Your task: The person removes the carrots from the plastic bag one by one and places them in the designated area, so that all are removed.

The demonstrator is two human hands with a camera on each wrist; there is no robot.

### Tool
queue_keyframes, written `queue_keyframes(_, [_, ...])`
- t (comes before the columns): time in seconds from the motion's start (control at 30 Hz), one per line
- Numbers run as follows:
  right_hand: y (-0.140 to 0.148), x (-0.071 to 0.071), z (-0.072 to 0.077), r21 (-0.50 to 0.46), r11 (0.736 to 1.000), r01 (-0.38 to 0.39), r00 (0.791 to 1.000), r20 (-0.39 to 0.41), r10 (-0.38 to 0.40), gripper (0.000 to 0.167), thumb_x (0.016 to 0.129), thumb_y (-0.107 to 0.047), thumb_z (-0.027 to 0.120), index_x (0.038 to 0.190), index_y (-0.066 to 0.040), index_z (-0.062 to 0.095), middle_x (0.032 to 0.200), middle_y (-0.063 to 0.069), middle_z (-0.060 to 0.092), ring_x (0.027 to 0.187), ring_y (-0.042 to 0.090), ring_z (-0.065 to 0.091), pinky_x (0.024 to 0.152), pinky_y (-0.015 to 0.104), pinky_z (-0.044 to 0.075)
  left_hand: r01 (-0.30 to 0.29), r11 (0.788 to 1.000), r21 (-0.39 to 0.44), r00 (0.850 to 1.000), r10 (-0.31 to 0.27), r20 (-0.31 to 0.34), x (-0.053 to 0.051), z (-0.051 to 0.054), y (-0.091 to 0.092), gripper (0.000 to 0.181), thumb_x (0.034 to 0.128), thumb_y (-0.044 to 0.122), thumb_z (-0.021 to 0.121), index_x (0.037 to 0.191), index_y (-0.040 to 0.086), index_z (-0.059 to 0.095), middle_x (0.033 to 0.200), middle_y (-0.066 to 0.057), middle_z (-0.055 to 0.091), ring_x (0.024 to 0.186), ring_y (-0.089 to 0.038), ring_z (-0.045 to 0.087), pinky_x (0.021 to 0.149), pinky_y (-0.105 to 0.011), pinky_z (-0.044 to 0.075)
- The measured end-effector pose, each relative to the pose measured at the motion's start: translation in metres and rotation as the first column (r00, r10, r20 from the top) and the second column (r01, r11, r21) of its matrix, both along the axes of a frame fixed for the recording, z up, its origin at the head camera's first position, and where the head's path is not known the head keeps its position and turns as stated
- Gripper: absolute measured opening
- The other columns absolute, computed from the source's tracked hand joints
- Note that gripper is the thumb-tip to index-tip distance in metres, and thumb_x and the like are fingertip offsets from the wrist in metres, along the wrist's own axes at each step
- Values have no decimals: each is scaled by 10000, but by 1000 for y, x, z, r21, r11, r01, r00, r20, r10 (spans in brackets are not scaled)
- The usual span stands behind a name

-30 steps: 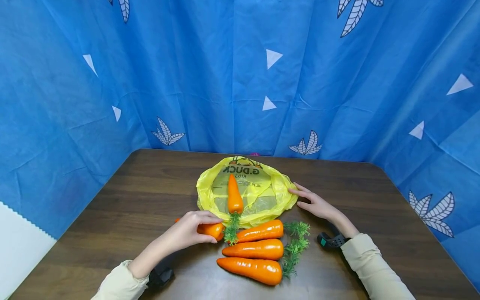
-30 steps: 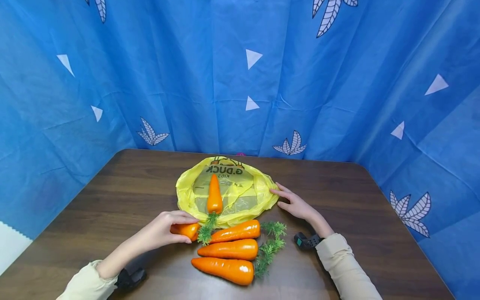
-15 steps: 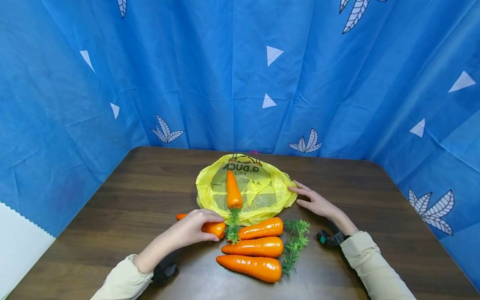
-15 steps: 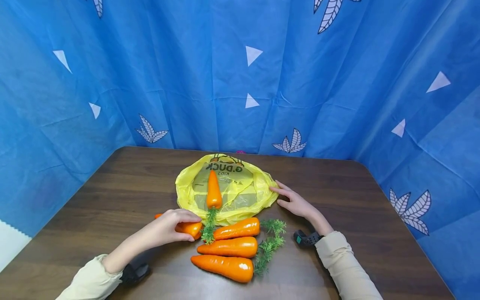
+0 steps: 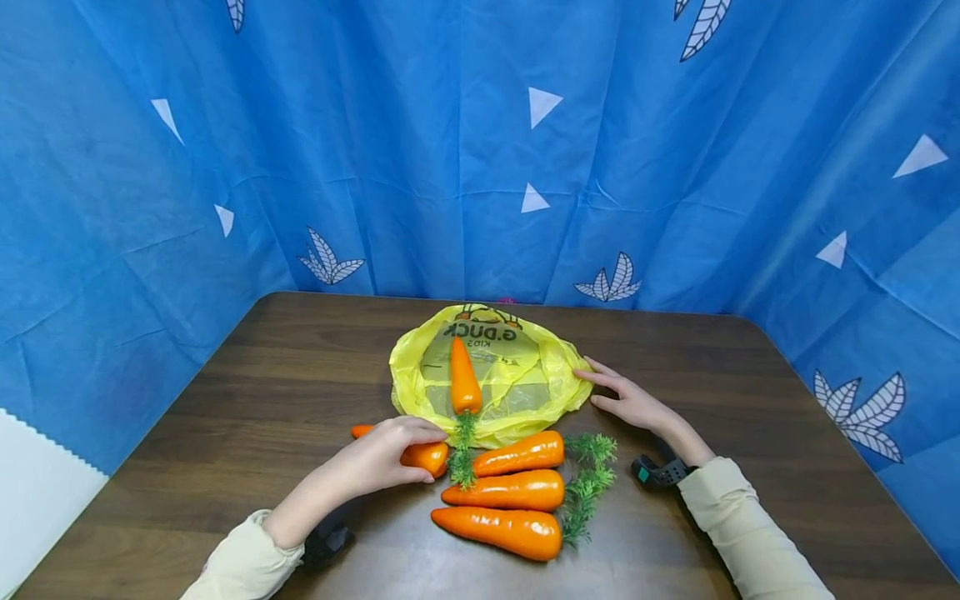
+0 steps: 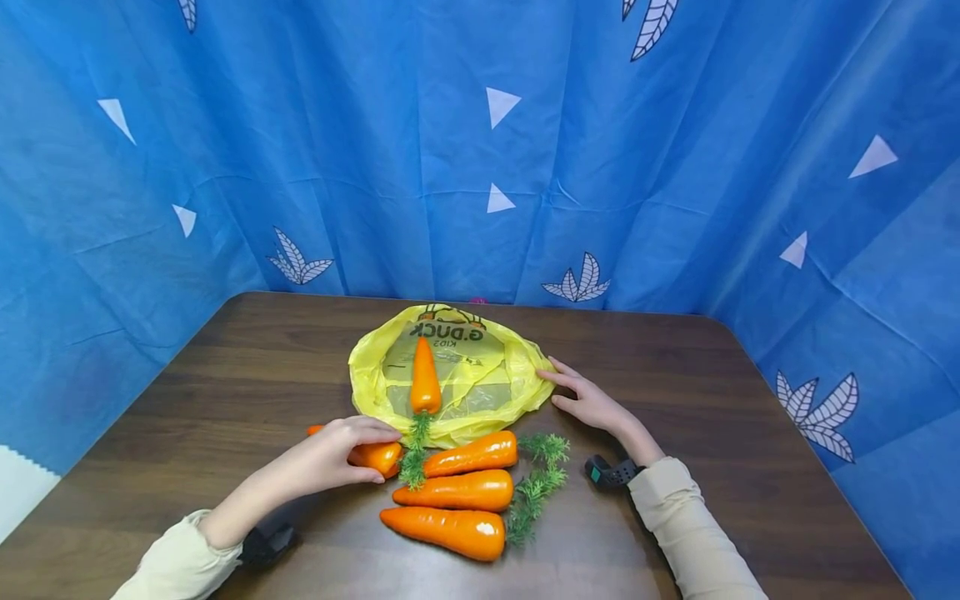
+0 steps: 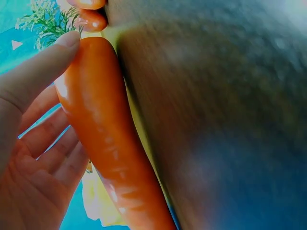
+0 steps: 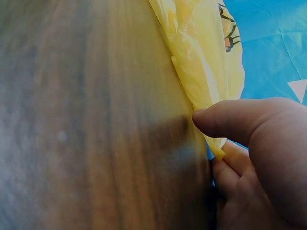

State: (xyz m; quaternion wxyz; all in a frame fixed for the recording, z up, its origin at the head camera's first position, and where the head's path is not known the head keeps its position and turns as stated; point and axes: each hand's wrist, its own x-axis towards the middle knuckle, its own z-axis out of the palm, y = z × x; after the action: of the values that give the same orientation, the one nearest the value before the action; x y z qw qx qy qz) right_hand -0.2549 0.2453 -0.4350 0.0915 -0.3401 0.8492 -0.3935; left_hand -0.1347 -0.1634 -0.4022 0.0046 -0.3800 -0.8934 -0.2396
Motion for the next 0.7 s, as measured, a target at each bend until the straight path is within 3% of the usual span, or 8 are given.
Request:
queue_keyframes(0.23, [-2, 0, 2, 7, 1000, 6, 1000, 14, -7, 445, 962, -58, 509, 1393, 5, 417, 1505, 234, 141, 1344, 436, 136, 1022, 608, 204, -2, 1000, -6, 1000, 2, -1, 3, 6, -3, 460, 765, 185, 786, 1173, 24, 647, 1156, -48, 617, 1071, -206, 557, 892, -353, 470])
queue_keyframes(0.43, [-2, 2, 3, 8, 1000, 13, 1000, 19, -13, 450, 953, -28, 511, 1389, 22, 411, 1500, 248, 139, 1338, 446, 145, 1015, 613, 211, -8, 999, 39, 1000, 9, -21, 1, 24, -7, 452, 777, 162, 774, 1182, 13, 638, 1164, -72, 616, 1072, -226, 560, 878, -357, 480])
queue_keyframes(0.57, [-2, 2, 4, 9, 1000, 14, 1000, 11, -14, 449, 955, -40, 512, 1390, 18, 413, 1500, 246, 143, 1340, 438, 147, 1020, 605, 210, -13, 999, 46, 999, 14, -32, -6, 42, -8, 455, 787, 137, 762, 1208, 29, 627, 1194, -86, 603, 1098, -238, 549, 885, -376, 476])
queue_keyframes(0.7, [-1, 3, 2, 5, 1000, 17, 1000, 9, -17, 451, 954, -35, 513, 1390, 17, 412, 1497, 251, 147, 1339, 440, 151, 1018, 608, 212, -8, 1000, -5, 999, 8, -40, -22, 57, 1, 475, 788, 89, 755, 1236, 36, 608, 1240, -103, 578, 1141, -250, 529, 908, -394, 459])
